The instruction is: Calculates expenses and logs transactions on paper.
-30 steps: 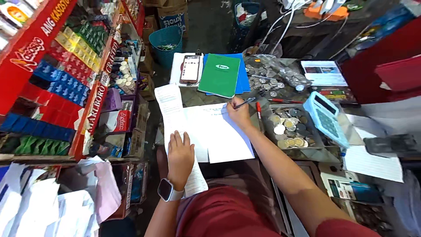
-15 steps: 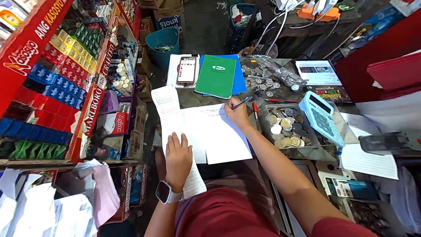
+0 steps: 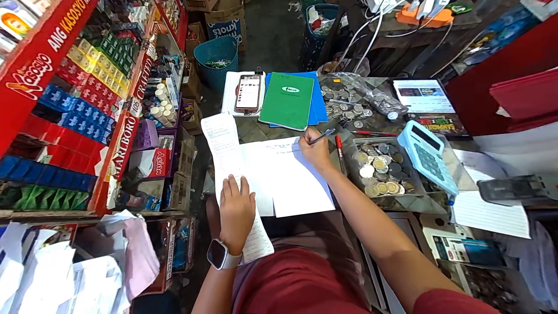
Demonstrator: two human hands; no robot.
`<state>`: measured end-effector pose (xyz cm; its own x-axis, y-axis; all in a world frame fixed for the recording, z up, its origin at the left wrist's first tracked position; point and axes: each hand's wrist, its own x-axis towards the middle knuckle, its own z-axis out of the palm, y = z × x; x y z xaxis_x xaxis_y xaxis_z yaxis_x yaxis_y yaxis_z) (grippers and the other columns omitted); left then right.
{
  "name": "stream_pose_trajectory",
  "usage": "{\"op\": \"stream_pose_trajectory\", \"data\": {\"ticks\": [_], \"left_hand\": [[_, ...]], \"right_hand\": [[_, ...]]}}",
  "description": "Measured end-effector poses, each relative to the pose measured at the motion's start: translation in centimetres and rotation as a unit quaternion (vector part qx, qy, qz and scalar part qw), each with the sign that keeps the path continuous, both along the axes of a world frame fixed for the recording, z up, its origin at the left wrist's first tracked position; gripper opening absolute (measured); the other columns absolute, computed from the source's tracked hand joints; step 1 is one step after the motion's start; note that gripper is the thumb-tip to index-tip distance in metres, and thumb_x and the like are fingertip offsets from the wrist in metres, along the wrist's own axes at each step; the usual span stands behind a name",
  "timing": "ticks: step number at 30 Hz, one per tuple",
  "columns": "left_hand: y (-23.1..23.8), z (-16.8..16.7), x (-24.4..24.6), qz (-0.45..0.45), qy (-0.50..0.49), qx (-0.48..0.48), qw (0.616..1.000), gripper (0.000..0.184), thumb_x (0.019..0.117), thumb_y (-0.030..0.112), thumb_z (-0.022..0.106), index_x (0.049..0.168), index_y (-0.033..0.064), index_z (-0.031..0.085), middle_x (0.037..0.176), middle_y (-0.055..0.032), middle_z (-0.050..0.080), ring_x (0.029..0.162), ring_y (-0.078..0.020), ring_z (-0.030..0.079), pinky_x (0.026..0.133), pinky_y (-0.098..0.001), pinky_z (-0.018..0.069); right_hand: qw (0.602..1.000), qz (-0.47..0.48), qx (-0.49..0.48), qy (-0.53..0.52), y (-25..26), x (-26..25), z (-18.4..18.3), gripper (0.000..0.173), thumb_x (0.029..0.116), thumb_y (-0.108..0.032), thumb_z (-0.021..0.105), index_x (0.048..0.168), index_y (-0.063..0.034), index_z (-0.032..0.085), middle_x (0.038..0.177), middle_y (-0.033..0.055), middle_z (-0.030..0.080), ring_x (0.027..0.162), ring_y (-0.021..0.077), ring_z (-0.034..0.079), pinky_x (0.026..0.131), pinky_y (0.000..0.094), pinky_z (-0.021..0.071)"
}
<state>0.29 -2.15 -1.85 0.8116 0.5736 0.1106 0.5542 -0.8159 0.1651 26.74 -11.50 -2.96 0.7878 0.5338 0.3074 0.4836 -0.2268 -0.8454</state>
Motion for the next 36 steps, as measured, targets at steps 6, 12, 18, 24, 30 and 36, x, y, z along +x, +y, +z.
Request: {"op": "stream_pose_trajectory", "data": {"ticks": [6, 12, 18, 24, 30, 36], "left_hand": [[0.02, -0.08, 0.03, 0.000, -0.003, 0.015, 1.000, 0.049, 0.1018, 0.031, 0.052, 0.137, -0.0015, 0.062, 0.141, -0.0348, 0.054, 0.132, -0.0526, 0.053, 0.106, -0.0589, 0.0460], [-0.02, 0.24, 0.08, 0.000, 0.007, -0.007, 1.000, 0.050, 0.1021, 0.030, 0.052, 0.139, -0.0023, 0.060, 0.144, -0.0361, 0.051, 0.134, -0.0543, 0.050, 0.107, -0.0611, 0.0442], [-0.03, 0.19, 0.08, 0.000, 0.011, 0.001, 1.000, 0.049, 0.1024, 0.031, 0.052, 0.139, -0.0011, 0.061, 0.144, -0.0345, 0.052, 0.134, -0.0531, 0.051, 0.108, -0.0600, 0.0442], [-0.06, 0.29, 0.13, 0.003, 0.016, -0.007, 1.000, 0.050, 0.1027, 0.030, 0.051, 0.140, -0.0015, 0.060, 0.144, -0.0354, 0.051, 0.135, -0.0534, 0.049, 0.109, -0.0595, 0.0431], [-0.04, 0.22, 0.06, -0.001, 0.013, 0.006, 1.000, 0.050, 0.1025, 0.031, 0.051, 0.139, -0.0011, 0.061, 0.143, -0.0351, 0.053, 0.133, -0.0533, 0.051, 0.107, -0.0587, 0.0450], [0.03, 0.20, 0.12, 0.000, 0.015, 0.002, 1.000, 0.050, 0.1023, 0.031, 0.052, 0.139, -0.0015, 0.060, 0.143, -0.0355, 0.052, 0.134, -0.0536, 0.050, 0.108, -0.0588, 0.0442]], "right_hand": [[1.000, -0.005, 0.013, 0.015, -0.16, 0.21, -0.21, 0.031, 0.0914, -0.002, 0.061, 0.067, -0.0080, 0.042, 0.059, 0.0008, 0.041, 0.050, 0.0070, 0.039, 0.048, 0.0223, 0.0334], [1.000, -0.004, -0.001, 0.016, -0.26, 0.12, 0.05, 0.029, 0.0930, -0.003, 0.061, 0.069, -0.0041, 0.044, 0.064, 0.0046, 0.044, 0.054, 0.0107, 0.041, 0.051, 0.0260, 0.0357], [1.000, -0.011, -0.008, 0.019, -0.27, -0.09, 0.32, 0.030, 0.0952, -0.004, 0.060, 0.071, -0.0057, 0.044, 0.064, 0.0033, 0.044, 0.053, 0.0092, 0.041, 0.050, 0.0242, 0.0358], [1.000, -0.013, 0.004, 0.028, -0.18, -0.05, 0.34, 0.031, 0.0932, -0.003, 0.060, 0.069, -0.0077, 0.043, 0.059, -0.0002, 0.040, 0.050, 0.0056, 0.038, 0.049, 0.0211, 0.0331], [1.000, -0.021, -0.001, 0.006, -0.22, -0.24, 0.48, 0.030, 0.0925, -0.002, 0.060, 0.068, -0.0076, 0.043, 0.061, 0.0007, 0.040, 0.052, 0.0067, 0.036, 0.050, 0.0222, 0.0300], [0.999, -0.016, 0.016, 0.032, -0.13, 0.07, 0.04, 0.033, 0.0952, -0.005, 0.061, 0.069, -0.0078, 0.042, 0.059, 0.0003, 0.041, 0.049, 0.0063, 0.040, 0.048, 0.0213, 0.0360]]}}
